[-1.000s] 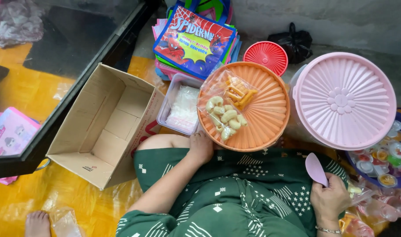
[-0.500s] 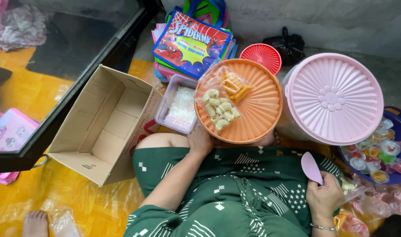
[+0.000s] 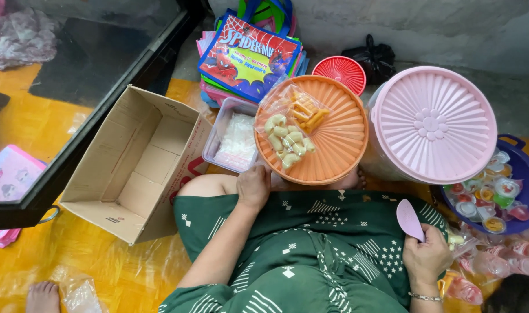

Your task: The person is packing small snacks and jelly cups into individual plastic bags using a scoop and then organizing them into containers.

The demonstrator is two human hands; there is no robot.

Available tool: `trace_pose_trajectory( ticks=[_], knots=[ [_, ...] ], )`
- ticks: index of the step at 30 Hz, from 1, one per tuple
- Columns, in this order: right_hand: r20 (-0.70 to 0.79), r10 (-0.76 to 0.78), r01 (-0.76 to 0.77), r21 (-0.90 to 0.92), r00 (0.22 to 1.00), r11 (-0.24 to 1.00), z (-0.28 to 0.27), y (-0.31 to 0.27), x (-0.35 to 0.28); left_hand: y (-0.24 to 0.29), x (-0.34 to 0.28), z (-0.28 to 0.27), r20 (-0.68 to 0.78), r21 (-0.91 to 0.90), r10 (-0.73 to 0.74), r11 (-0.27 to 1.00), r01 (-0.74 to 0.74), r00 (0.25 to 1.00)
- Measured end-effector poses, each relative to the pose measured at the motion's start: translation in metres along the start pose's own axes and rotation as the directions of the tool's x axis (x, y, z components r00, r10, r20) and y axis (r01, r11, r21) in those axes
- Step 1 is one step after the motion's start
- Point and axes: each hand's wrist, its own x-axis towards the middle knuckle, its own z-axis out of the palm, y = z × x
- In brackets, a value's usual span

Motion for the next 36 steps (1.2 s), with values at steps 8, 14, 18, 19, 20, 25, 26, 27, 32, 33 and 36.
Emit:
trace_pose_trajectory(
  ticks=[8,14,18,19,20,25,26,27,32,33,36],
  knots=[
    [0.044,0.036,-0.035,-0.033,0.998,0.999,-0.001,-0.008,0.005,0.023,0.002,-0.068,-0.231,0.098,0.266,0.963,-0.250,0.936],
    [0.032,0.038,-0.037,-0.023,0.999,0.999,0.000,-0.001,0.003,0.043,-0.004,-0.138,-0.455,-0.166,0.202,0.938,-0.305,0.867],
    [-0.008,0.027,-0.026,0.114,1.000,0.993,-0.004,-0.005,0.005,0.061,-0.008,-0.181,-0.302,-0.821,-0.144,0.542,-0.181,0.942],
    [-0.008,0.020,-0.019,0.119,1.000,0.993,-0.013,-0.019,0.008,0.064,-0.008,-0.185,-0.309,-0.818,-0.147,0.545,-0.183,0.940],
    [0.012,0.057,-0.058,0.214,0.998,0.975,-0.023,-0.031,0.010,0.067,-0.008,-0.189,-0.151,-0.948,-0.124,0.300,-0.108,0.981],
    [0.100,0.191,-0.215,0.507,0.976,0.835,-0.070,-0.093,0.028,0.100,-0.003,-0.197,0.292,-0.897,0.247,-0.265,0.354,0.924],
    [0.264,0.098,-0.272,0.781,0.960,0.563,-0.075,-0.100,0.032,0.108,-0.002,-0.193,0.351,-0.840,0.310,-0.313,0.443,0.884],
    [0.375,-0.051,-0.358,0.911,0.926,0.204,-0.081,-0.107,0.037,0.117,-0.001,-0.189,0.402,-0.772,0.375,-0.352,0.529,0.835],
    [0.393,-0.550,-0.541,0.831,0.737,-0.131,-0.078,-0.131,0.036,0.152,0.002,-0.181,0.432,-0.733,0.383,-0.379,0.565,0.817],
    [0.352,-0.594,-0.546,0.818,0.724,-0.181,-0.075,-0.135,0.032,0.158,0.003,-0.180,0.423,-0.766,0.341,-0.361,0.532,0.840],
    [0.405,-0.594,-0.560,0.823,0.695,-0.095,-0.092,-0.160,0.040,0.156,0.003,-0.163,0.367,-0.803,0.187,-0.431,0.411,0.911]
  ],
)
